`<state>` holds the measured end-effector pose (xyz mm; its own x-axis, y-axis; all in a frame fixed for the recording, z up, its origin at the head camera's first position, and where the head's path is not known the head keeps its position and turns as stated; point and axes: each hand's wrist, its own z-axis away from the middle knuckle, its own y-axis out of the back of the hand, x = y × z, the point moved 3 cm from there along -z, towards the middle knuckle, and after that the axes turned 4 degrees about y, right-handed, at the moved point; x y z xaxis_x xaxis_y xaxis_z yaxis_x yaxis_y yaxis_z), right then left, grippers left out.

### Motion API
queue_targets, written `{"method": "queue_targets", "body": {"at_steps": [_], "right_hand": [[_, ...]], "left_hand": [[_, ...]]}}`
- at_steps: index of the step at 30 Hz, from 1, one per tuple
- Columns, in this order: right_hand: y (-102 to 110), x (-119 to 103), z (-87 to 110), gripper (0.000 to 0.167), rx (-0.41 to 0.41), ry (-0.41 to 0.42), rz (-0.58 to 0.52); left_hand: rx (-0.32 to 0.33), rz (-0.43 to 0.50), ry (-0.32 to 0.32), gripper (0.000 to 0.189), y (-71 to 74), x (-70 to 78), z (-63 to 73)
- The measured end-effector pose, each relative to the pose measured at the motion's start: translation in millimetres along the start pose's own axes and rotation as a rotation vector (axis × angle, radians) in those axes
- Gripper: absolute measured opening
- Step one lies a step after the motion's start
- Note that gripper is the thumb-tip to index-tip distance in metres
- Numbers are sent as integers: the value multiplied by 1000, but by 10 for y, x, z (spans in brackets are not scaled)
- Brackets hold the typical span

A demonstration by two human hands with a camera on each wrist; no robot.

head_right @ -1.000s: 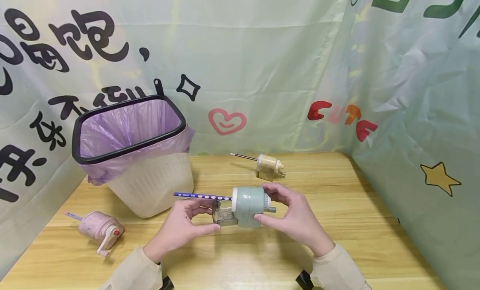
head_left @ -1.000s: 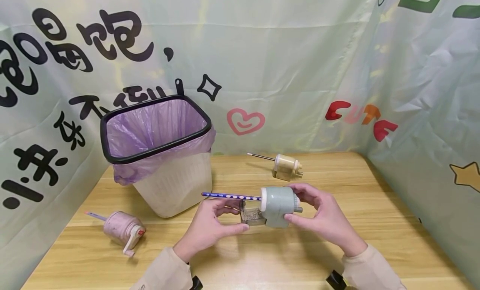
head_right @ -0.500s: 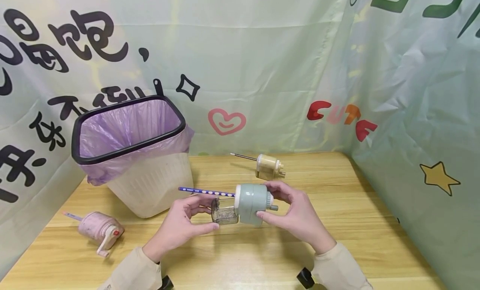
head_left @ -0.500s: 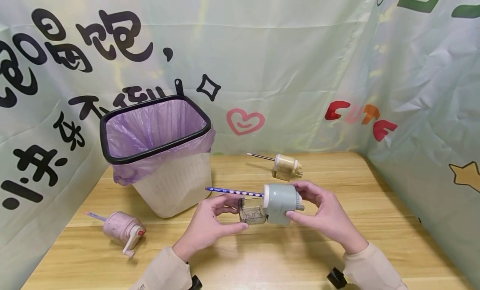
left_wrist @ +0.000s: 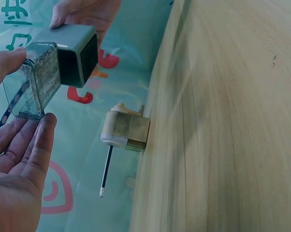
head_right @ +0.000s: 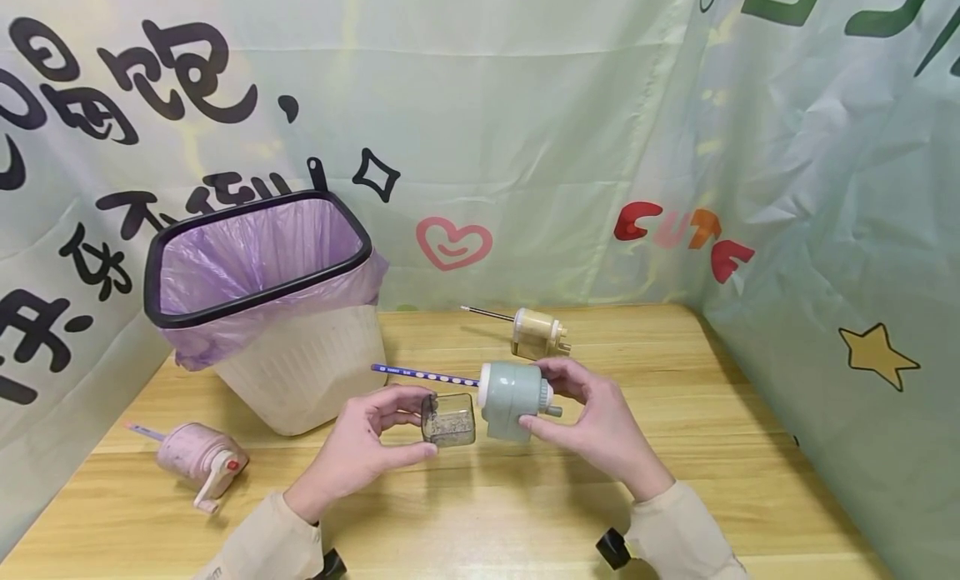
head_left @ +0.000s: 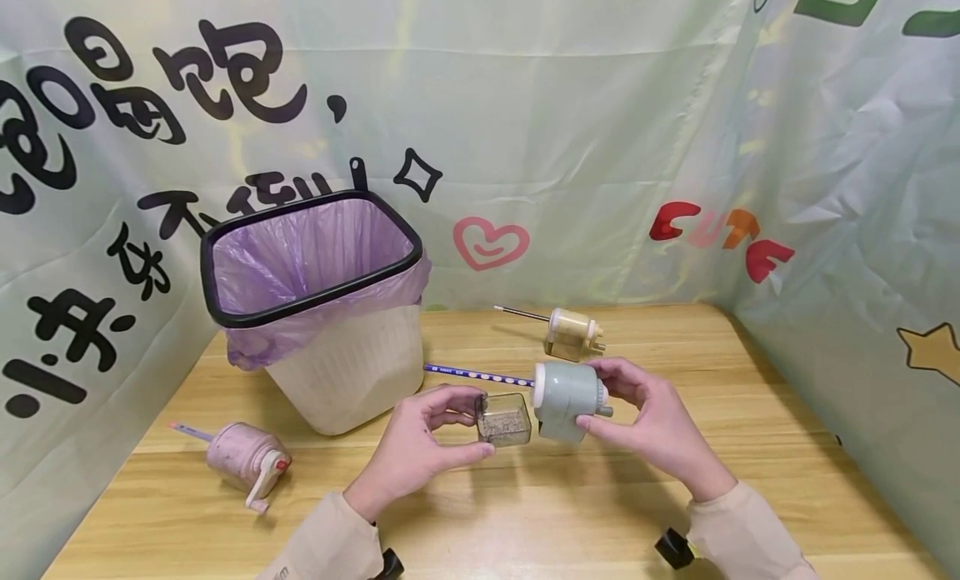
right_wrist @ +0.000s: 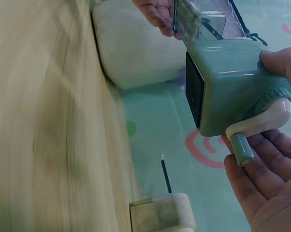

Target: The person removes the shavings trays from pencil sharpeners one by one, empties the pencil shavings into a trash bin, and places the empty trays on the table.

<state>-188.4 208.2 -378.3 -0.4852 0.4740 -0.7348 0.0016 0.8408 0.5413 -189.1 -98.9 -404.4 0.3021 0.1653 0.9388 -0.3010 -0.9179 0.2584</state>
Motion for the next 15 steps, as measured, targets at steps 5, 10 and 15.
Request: {"method": "queue_targets", "body": {"at_steps": [5,10,15], "right_hand": [[6,65,-6,55,-1,-21,18],[4,143,-8,56,-5,-40,32],[8,209,-13,56,-20,-72,52]], "left_hand": [[2,-8,-2,60,4,-4,-2],[3,-10,-1,59,11,-11,-3],[5,-6,9,59,16,-2,-4]]}}
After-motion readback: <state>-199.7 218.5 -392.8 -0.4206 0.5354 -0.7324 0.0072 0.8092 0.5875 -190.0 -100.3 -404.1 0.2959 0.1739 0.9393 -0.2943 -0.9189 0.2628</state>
